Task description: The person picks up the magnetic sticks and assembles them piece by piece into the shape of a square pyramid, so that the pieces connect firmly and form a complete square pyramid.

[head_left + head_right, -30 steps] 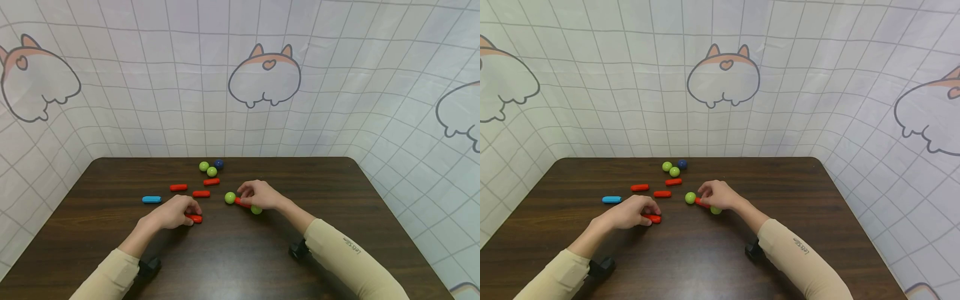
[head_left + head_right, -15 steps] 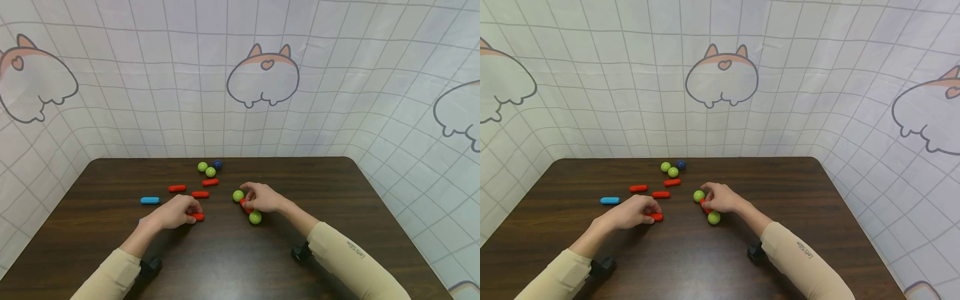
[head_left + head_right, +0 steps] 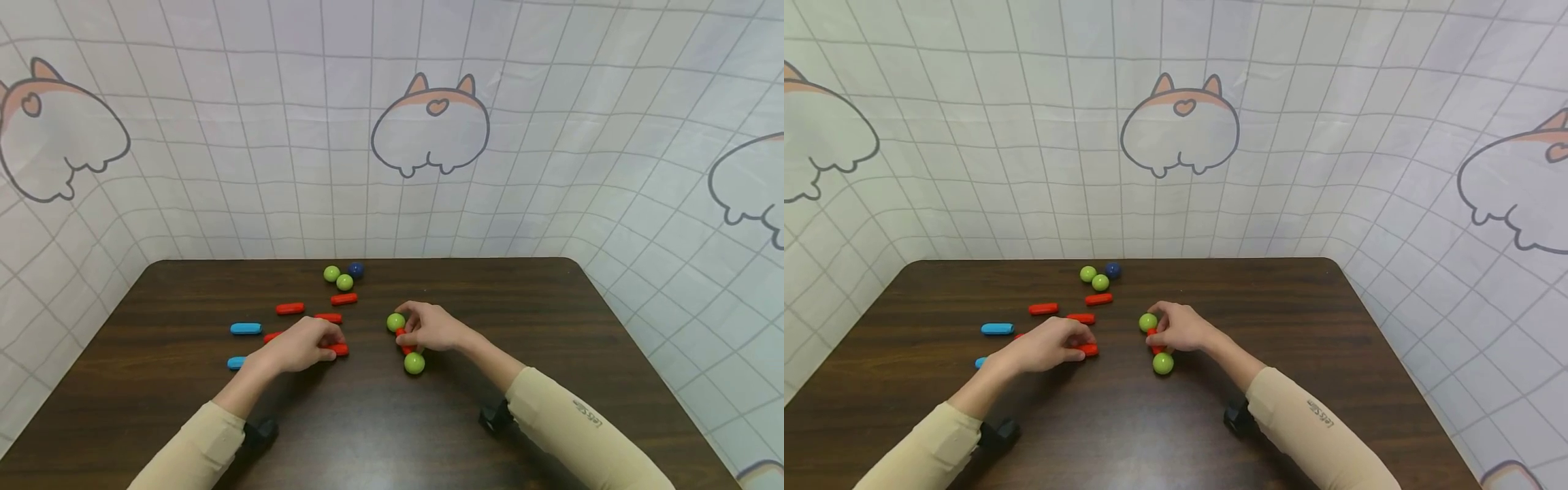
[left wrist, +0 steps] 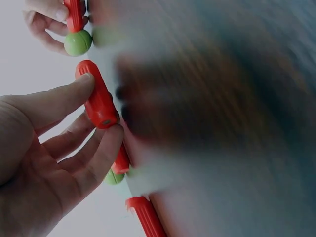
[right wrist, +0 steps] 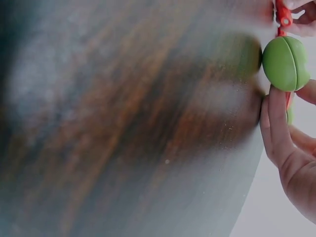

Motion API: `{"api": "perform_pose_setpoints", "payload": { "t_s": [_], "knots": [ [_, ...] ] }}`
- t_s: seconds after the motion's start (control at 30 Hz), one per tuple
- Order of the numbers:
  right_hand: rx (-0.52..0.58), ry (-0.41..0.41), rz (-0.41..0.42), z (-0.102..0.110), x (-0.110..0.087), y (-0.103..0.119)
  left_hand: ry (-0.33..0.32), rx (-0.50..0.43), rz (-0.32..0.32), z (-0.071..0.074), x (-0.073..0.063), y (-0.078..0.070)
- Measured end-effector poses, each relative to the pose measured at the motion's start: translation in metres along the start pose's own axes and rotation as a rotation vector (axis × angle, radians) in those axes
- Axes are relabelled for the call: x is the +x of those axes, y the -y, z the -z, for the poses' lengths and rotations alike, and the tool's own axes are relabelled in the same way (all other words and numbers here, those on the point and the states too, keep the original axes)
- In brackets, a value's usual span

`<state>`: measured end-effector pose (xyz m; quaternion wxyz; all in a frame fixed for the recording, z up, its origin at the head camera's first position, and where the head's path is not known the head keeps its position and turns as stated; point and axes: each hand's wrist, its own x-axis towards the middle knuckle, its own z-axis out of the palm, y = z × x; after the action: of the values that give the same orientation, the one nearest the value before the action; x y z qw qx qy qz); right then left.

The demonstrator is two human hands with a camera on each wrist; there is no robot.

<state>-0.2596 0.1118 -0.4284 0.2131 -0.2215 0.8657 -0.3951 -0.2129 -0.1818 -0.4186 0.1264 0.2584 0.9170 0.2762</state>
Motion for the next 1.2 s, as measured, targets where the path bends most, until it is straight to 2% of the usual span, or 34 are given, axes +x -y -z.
{"api": "perform_pose_setpoints", "payload": {
  "t_s": [0.33, 0.6, 0.87, 1.2],
  "knots": [
    [0.102, -0.027, -0.053, -0.001, -0.005, -0.001, -0.011, -0.032, -0.039, -0.007, 0.017, -0.007],
    [0.173, -0.024, -0.070, 0.001, -0.007, -0.002, -0.022, -0.028, -0.023, -0.012, 0.030, -0.015],
    [0.228, -0.025, -0.082, 0.000, -0.009, -0.003, -0.036, -0.027, -0.042, -0.015, 0.045, -0.019],
    [0.292, -0.001, -0.074, -0.002, -0.011, -0.004, -0.034, -0.027, -0.010, -0.018, 0.062, -0.026]
  ]
}}
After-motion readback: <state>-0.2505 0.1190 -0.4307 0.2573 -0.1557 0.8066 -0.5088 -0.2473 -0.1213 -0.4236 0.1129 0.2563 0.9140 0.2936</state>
